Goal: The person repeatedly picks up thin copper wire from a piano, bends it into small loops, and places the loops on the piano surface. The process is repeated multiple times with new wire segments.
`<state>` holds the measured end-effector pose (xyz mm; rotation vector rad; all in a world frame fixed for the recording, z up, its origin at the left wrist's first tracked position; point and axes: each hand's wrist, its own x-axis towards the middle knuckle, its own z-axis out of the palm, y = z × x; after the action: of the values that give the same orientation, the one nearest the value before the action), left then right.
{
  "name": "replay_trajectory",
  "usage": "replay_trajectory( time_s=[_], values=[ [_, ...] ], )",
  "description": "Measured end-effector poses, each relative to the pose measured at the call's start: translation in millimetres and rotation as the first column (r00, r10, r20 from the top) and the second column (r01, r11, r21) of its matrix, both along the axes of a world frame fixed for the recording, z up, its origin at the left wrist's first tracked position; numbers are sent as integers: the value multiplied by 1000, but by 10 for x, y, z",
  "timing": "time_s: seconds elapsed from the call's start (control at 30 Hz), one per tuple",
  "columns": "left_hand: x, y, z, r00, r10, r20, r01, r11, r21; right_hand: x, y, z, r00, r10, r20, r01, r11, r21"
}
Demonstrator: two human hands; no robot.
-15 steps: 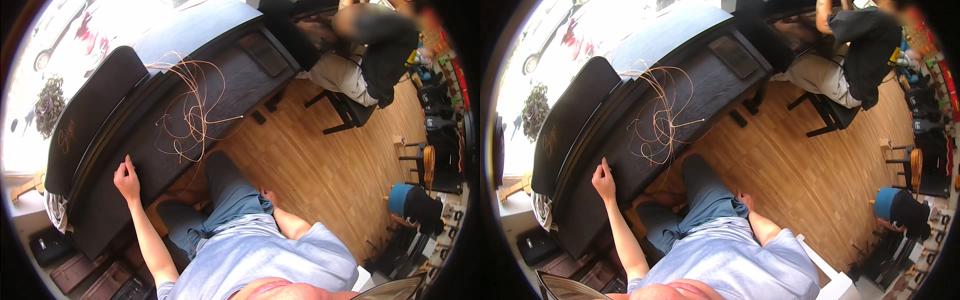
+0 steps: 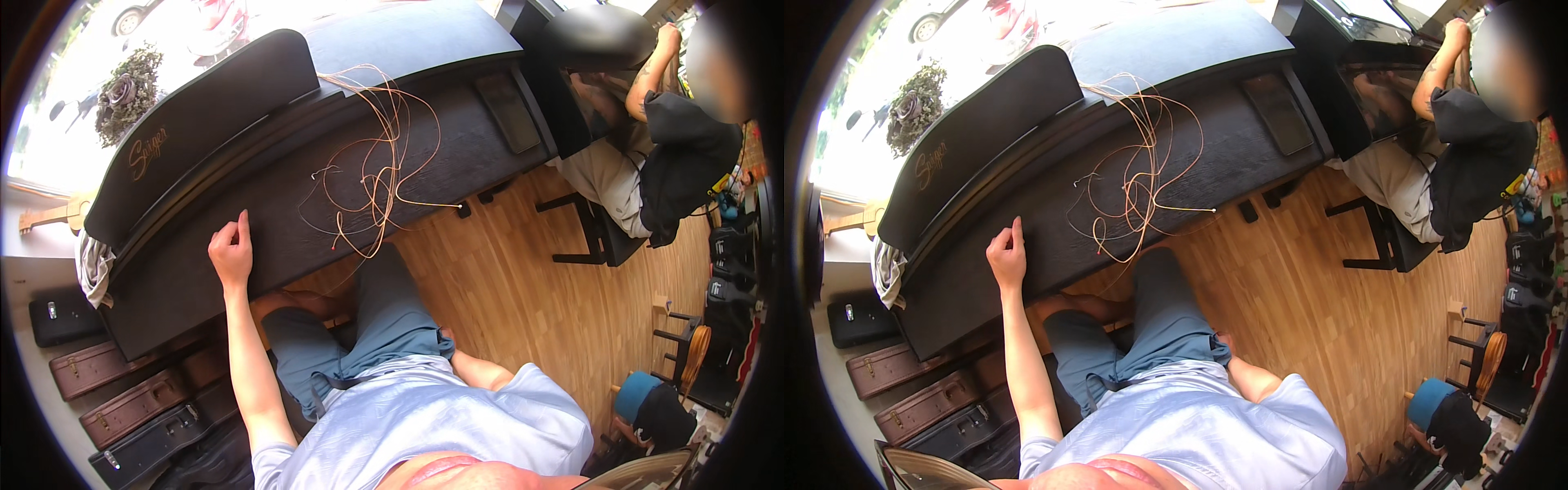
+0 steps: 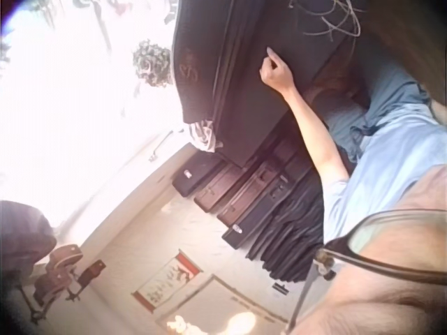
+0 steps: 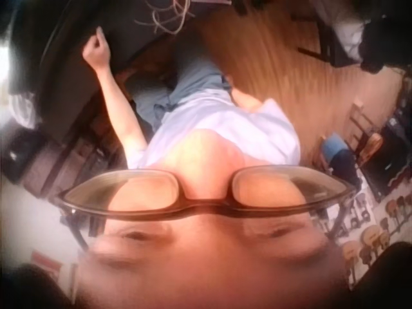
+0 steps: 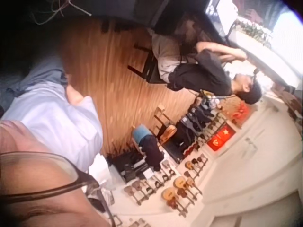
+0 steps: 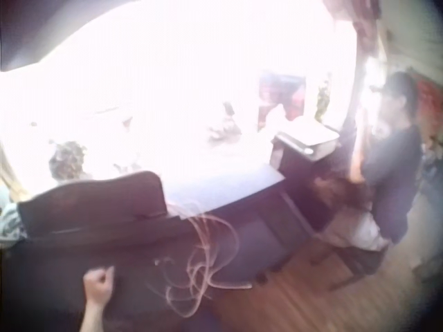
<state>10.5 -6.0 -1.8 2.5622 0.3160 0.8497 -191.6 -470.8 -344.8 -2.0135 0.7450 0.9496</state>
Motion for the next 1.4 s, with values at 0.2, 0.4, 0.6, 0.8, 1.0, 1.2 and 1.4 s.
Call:
replay_trajectory(
  time_s=[0.2, 0.4, 0.6, 0.8, 1.0, 1.2, 1.4],
  values=[
    [-7, 2, 13, 999, -24, 28, 24, 1000, 8, 131, -42, -20, 999, -12, 30, 13, 1000, -28],
    [-63, 60, 49, 996, -72, 51, 76, 994, -78, 157, -40, -31, 997, -35, 67, 38, 998, -46],
    [-485, 165, 204, 970, -11, 241, 128, 870, -476, 81, -42, 29, 997, -6, 75, 12, 997, -80],
    [-1886, 424, -61, 999, 1, 42, 23, 826, -563, 22, -98, -7, 998, -20, 63, 27, 995, -101],
    [-3303, 930, -1277, 904, 241, -353, -397, 780, -484, -62, -181, 11, 995, -76, 68, 85, 988, -133],
    [-4983, 1347, -2902, 616, 330, -715, -764, 470, -441, 66, 50, 40, 998, -6, 69, 14, 993, -113],
    [-5095, 1139, -2991, 411, 179, -894, -855, -265, -446, 184, 148, 37, 996, 14, 83, -3, 993, -122]
  ],
)
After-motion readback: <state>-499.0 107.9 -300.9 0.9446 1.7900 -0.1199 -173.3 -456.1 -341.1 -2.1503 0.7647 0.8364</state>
